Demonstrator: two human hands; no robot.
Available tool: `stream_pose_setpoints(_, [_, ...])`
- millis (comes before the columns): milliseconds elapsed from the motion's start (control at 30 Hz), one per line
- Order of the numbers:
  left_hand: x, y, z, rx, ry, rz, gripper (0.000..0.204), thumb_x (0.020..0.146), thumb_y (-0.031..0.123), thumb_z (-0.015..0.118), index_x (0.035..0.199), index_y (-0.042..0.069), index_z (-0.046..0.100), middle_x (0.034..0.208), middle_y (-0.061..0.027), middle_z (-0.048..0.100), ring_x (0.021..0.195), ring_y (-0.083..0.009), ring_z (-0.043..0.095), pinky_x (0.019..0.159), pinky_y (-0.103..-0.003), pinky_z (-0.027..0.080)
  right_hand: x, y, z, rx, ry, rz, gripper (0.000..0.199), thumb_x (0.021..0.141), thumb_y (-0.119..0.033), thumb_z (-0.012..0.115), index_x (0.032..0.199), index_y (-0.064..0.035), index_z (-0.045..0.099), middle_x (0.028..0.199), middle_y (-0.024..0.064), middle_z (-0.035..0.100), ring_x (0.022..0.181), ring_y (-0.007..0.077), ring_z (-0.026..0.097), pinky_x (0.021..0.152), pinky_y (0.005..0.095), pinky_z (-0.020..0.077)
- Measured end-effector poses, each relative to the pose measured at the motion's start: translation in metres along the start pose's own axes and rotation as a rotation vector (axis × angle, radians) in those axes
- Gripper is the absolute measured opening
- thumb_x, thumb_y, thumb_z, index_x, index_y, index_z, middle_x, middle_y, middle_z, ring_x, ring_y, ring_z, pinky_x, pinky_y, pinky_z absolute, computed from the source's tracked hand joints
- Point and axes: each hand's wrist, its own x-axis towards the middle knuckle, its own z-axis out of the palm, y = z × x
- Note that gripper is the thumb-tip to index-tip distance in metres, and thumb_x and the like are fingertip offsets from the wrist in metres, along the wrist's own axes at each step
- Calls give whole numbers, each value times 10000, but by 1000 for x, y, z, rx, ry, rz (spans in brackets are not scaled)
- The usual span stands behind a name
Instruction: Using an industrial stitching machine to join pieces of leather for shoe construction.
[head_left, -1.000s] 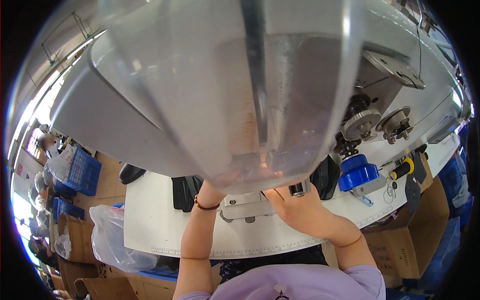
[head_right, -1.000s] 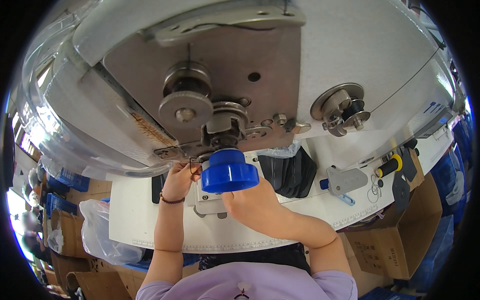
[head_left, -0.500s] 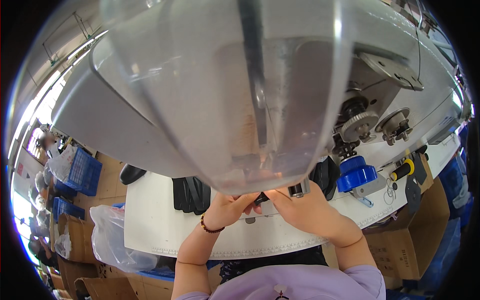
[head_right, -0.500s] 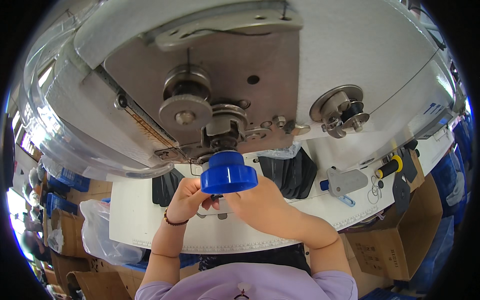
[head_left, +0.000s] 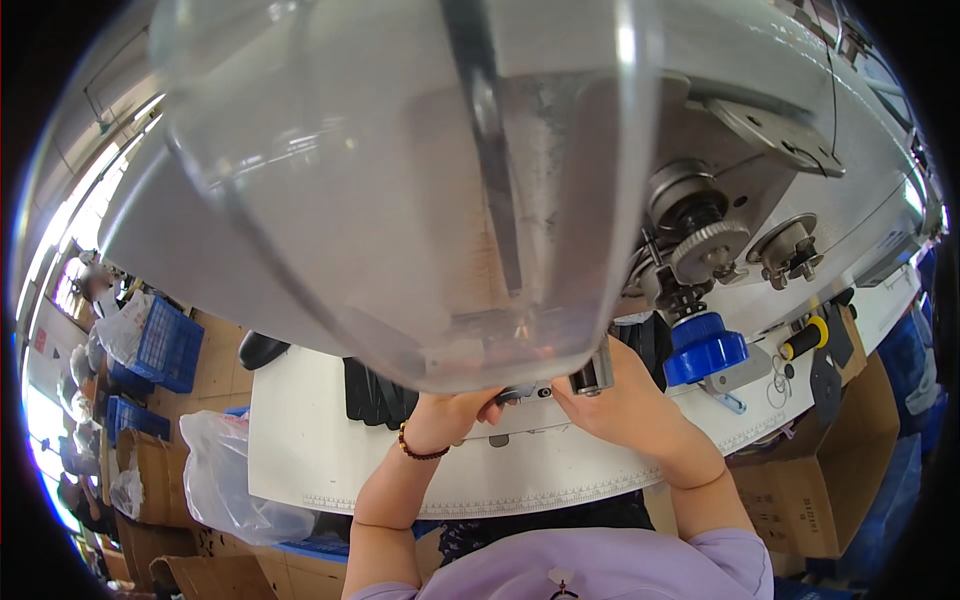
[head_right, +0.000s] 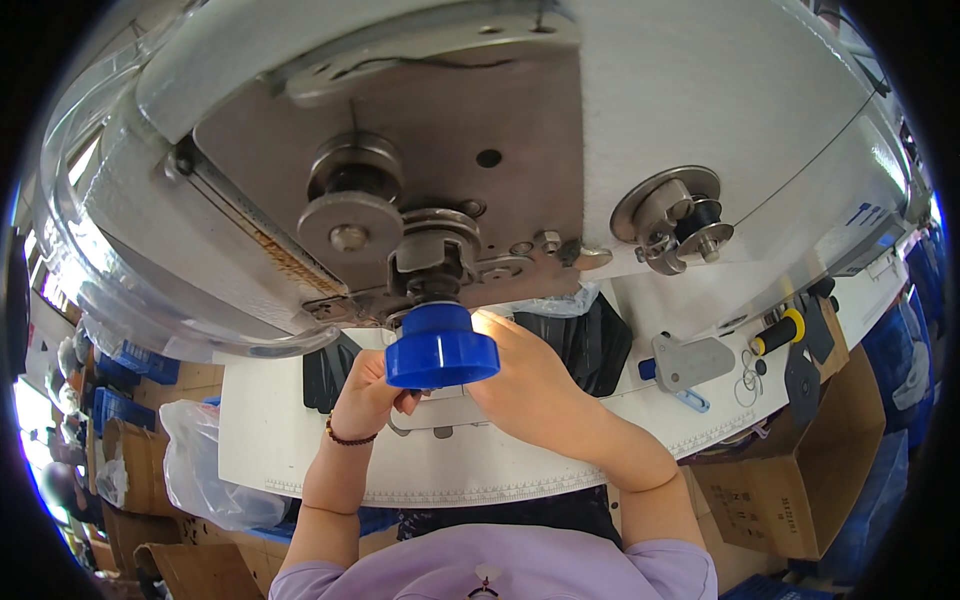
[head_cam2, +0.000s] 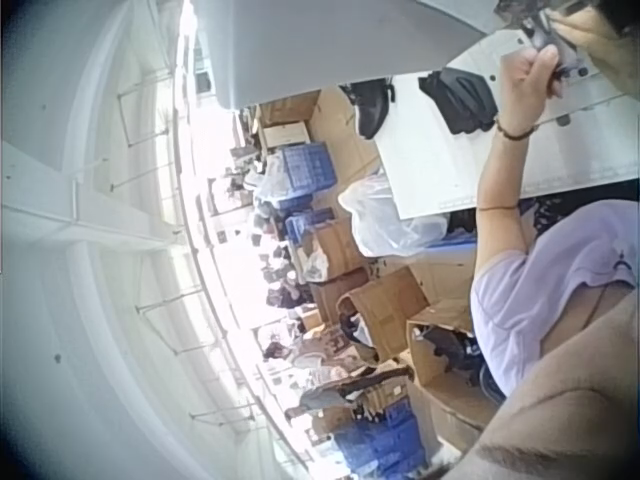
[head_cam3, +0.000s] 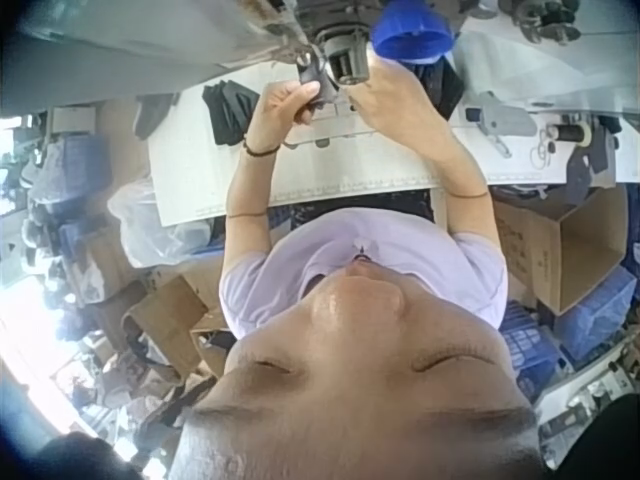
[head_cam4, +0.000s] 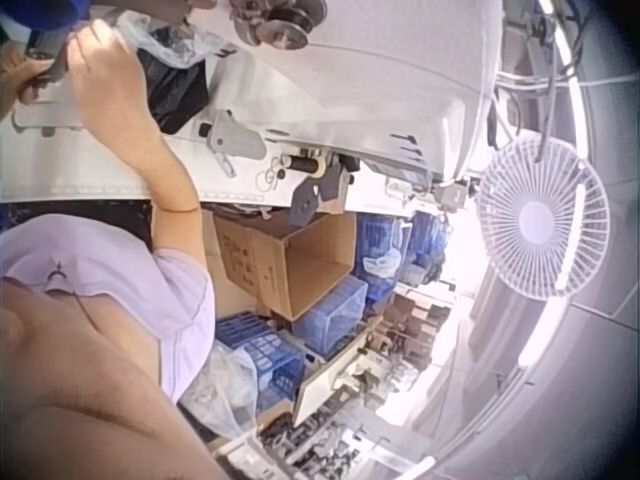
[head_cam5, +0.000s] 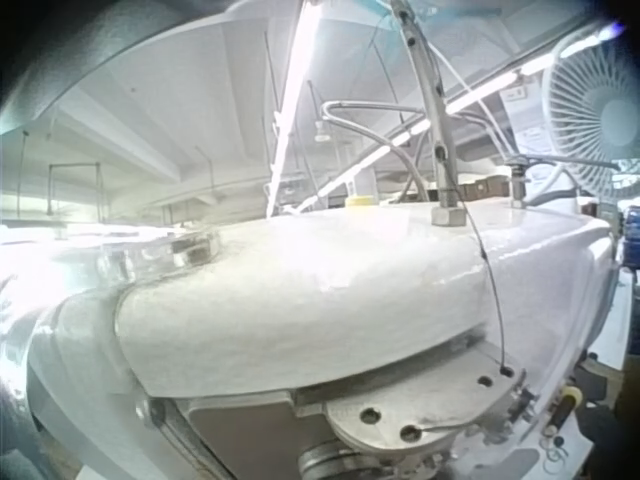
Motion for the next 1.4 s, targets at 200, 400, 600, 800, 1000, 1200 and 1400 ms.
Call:
stream_pose_setpoints(200, [6,7,1,30,31,10,254,785,111,432,578,-4,524,450,-10,465,366,-34,369,354,-155,273,-3,5,5,-243,-54,-93,301,634,7,521,930,-6,471,823,138,485,724,295,479,618,339,402])
stream_pose_setpoints(400, [9,5,-3,47,-5,115,262,777,75,412,534,7,485,422,2,425,348,-32,340,345,-162,262,-2,9,8,-148,-35,-53,319,617,2,534,932,-9,483,789,135,483,702,297,471,610,344,400])
stream_pose_setpoints(600, [15,-2,-9,3,60,147,242,749,34,417,518,8,483,428,7,429,350,-23,338,332,-157,246,-7,6,8,-405,26,-171,367,635,-26,528,998,-3,481,812,107,502,708,255,485,630,323,406])
stream_pose_setpoints(800, [21,-1,-13,145,97,159,197,742,40,446,570,-6,531,459,10,455,364,-18,341,343,-154,248,2,-4,6,-101,-20,115,201,619,3,497,819,-24,501,774,105,489,717,272,482,622,330,409])
stream_pose_setpoints(1000, [26,-12,-22,86,75,128,167,735,29,459,589,-4,533,514,-4,477,401,-27,363,367,-172,259,-1,17,6,-194,67,-26,159,588,-26,524,745,-38,506,688,88,492,666,263,483,576,331,394])
stream_pose_setpoints(1200, [33,-37,-44,-314,-37,258,112,723,-1,464,663,-42,549,591,-33,522,473,-45,427,406,-178,308,3,29,7,-98,16,-22,146,540,-51,539,675,-35,486,640,88,487,627,270,478,556,343,386])
stream_pose_setpoints(1400, [34,-27,-31,-299,135,142,100,712,-14,471,671,-59,550,635,-60,542,519,-66,472,431,-180,338,0,15,1,-248,84,-31,178,533,-37,530,707,-30,496,696,76,490,661,248,478,574,329,395])
